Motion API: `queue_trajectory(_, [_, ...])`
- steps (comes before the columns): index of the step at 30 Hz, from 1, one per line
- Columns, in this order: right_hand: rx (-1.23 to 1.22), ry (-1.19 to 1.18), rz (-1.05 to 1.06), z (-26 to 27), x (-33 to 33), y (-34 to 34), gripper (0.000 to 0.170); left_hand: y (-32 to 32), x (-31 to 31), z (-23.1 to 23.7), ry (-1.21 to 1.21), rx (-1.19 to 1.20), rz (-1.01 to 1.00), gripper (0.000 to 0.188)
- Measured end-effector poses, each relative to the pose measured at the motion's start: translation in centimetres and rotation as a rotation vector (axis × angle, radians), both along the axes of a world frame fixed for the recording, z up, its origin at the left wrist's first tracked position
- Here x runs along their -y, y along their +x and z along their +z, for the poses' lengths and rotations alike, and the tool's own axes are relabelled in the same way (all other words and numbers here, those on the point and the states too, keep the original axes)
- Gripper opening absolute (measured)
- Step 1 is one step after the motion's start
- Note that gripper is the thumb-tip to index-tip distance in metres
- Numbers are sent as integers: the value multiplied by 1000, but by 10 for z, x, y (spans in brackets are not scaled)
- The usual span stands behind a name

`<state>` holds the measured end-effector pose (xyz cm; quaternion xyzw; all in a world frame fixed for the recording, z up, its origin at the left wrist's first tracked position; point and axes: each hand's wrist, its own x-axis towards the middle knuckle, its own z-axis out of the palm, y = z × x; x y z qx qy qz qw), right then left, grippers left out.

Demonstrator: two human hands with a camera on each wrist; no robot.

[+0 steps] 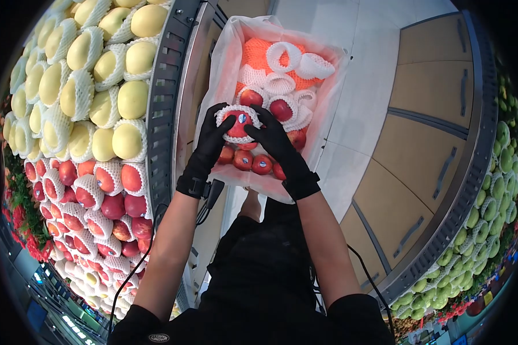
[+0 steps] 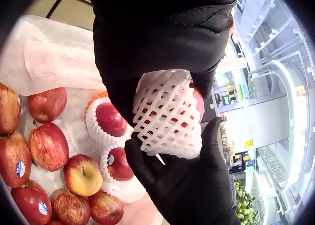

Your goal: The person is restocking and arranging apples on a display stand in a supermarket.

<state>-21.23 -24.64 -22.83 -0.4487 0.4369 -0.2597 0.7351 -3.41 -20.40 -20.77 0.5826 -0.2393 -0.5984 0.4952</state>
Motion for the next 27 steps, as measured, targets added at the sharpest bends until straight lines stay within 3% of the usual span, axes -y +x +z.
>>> queue_trajectory(3, [106,130,9,14,6,0,55,3,-2,5,-67,64,-111,64])
queue_trajectory(5, [96,74,7,-3,7,-1,54,3,-4,22,-94,22,-213,72])
queue_trajectory(9, [-47,-38,2,1,3,2,48,-3,-6,30,-286,515,-372,92])
queue_trajectory(12, [91,5,28,1,-5,5,51,-8,-7,31,-292,929,-469,89])
queue_trajectory(13, [200,99,-52,-12,-6,1,52,-11,-7,37,-247,929,-441,81])
queue_trajectory(16, [-109,118,-94,-37,15,-22,54,-11,-21,43,-229,897,-327,77])
queue_trajectory(17, [-471,-260,-152,-46,16,-24,61,-12,-29,46,-171,882,-268,76])
queue_trajectory(18, [-844,-591,-50,-40,19,-29,71,-12,-38,46,-143,856,-239,77])
queue_trajectory(20, [-1122,-828,54,-45,20,-29,75,-10,-55,46,-95,806,-177,79])
queue_trajectory(23, [-1350,-781,305,-63,25,-19,85,-11,-81,53,-10,847,-167,85])
queue_trajectory(27, [-1411,-567,431,-49,37,-4,98,-12,-108,52,10,866,-127,88])
